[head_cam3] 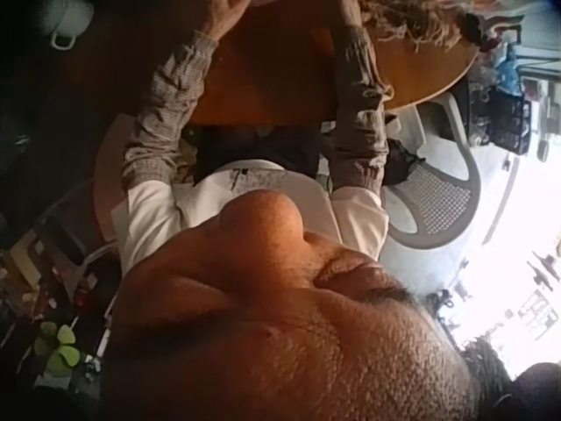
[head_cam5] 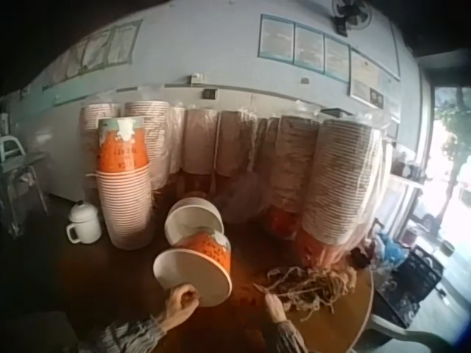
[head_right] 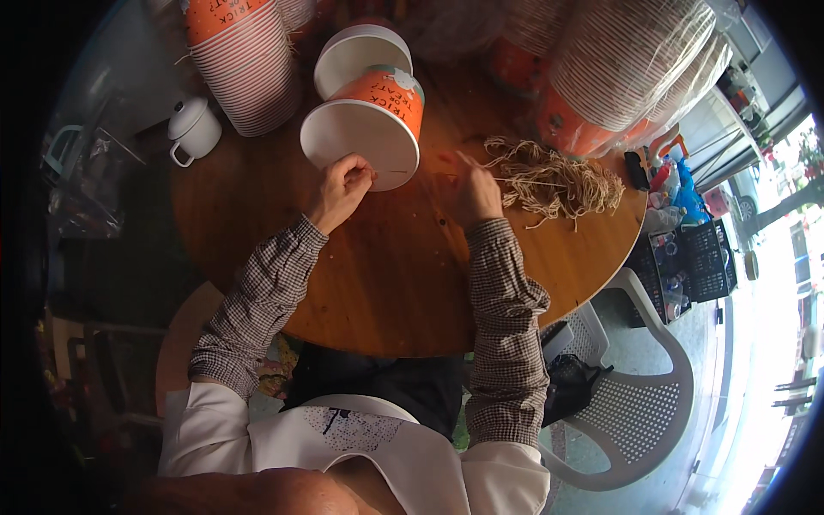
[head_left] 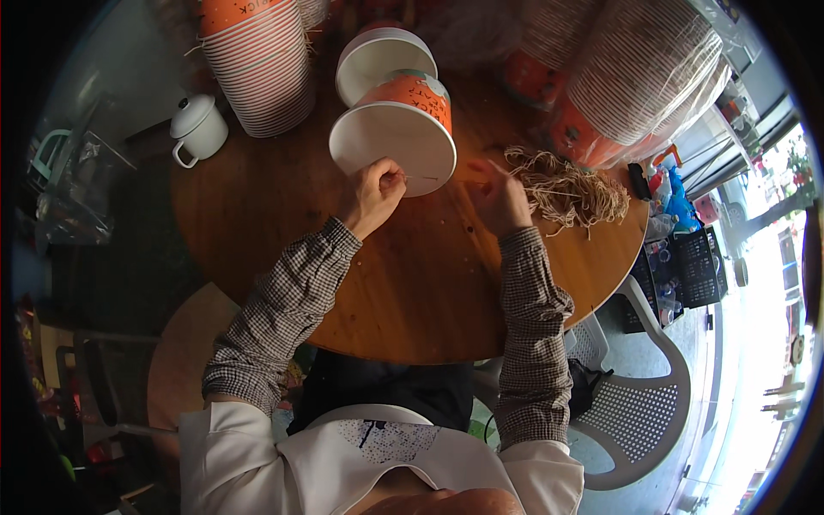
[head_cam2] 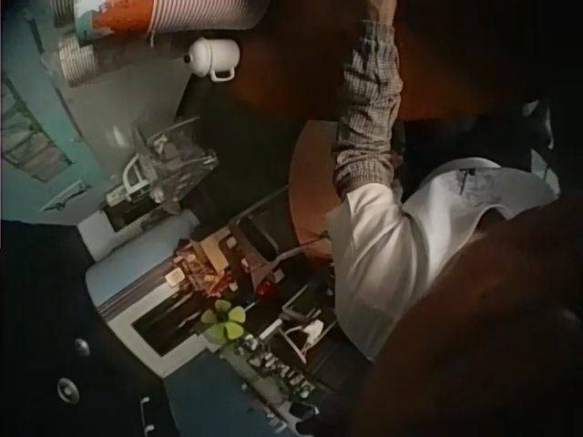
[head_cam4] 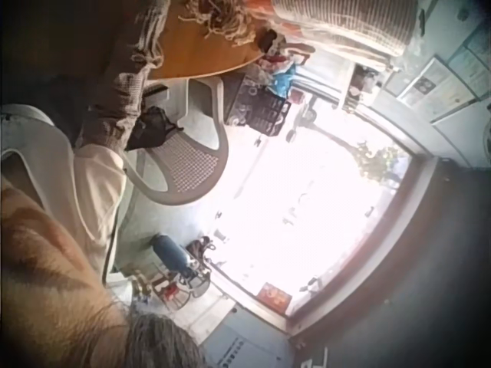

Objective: Attaching twine strings to paper buckets to create handles for packaging.

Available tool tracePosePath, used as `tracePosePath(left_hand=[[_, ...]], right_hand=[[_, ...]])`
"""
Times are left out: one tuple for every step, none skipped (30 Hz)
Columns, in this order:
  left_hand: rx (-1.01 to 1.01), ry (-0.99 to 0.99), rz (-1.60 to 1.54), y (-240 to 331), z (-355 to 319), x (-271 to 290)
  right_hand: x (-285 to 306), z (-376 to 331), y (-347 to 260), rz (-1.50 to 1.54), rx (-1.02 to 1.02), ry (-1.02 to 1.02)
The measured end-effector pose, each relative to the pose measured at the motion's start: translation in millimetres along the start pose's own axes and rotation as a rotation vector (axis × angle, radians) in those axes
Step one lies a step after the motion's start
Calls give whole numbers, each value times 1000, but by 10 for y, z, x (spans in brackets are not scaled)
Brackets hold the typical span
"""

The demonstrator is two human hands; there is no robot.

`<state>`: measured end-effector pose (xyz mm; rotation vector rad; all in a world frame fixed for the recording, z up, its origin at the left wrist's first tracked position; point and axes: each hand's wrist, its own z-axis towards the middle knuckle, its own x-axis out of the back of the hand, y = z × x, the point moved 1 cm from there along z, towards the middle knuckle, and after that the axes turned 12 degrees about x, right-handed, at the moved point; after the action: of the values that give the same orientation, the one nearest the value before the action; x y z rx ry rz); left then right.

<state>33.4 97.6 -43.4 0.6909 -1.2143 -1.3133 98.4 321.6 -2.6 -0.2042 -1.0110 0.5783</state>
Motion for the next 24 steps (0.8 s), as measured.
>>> tracePosePath(left_hand=[[-1,2,1,9,-7,6],[-14,-22,-51,70,-12,-15],[-25,-43,-99,140,-24,-21],[-24,-40,-99,207,-44,-18],[-122,-4,-20,329,-87,8],[-222,27,58,445,-128,26],[-115,-49,19,524,-162,43],[-115,-48,21,541,-164,57],[-185,-75,2,556,-168,69],[-254,-102,-18,571,-174,79],[-254,-99,-16,589,-181,68],[-262,-153,-78,615,-198,38],[-270,-206,-140,644,-219,17],[-260,-269,-135,722,-241,17],[-259,-269,-136,715,-244,-4],[-284,-265,-146,695,-247,-27],[-308,-260,-156,690,-254,-31],[-307,-259,-155,686,-249,-26],[-370,-201,-94,690,-236,-15],[-433,-143,-34,703,-224,-12],[-432,-143,-35,704,-214,-9],[-472,-149,-41,705,-209,-5],[-513,-157,-47,715,-213,-8],[-511,-160,-48,725,-221,-19]], right_hand=[[-53,-9,-73,46,-12,-52],[-71,-32,-130,86,-25,-104],[-85,-60,-238,18,46,-137],[-107,-81,-348,116,74,-108],[-97,-74,-525,216,100,-79],[-94,-74,-642,314,114,-67],[-84,-70,-690,314,111,-66],[-68,-60,-741,299,147,-13],[-64,-56,-771,285,183,39],[-64,-60,-766,287,184,39],[-49,-65,-727,278,121,46],[-36,-66,-697,269,57,53],[-33,-72,-689,259,51,48],[-50,-80,-685,259,51,48],[-81,-90,-677,259,45,52],[-97,-97,-670,260,39,57],[-105,-100,-669,261,40,56],[-111,-101,-664,268,40,42],[-121,-102,-660,275,41,28],[-129,-105,-656,275,40,27],[-143,-106,-658,242,76,46],[-158,-107,-660,209,112,64],[-179,-106,-661,209,109,64],[-203,-101,-663,189,101,57]])
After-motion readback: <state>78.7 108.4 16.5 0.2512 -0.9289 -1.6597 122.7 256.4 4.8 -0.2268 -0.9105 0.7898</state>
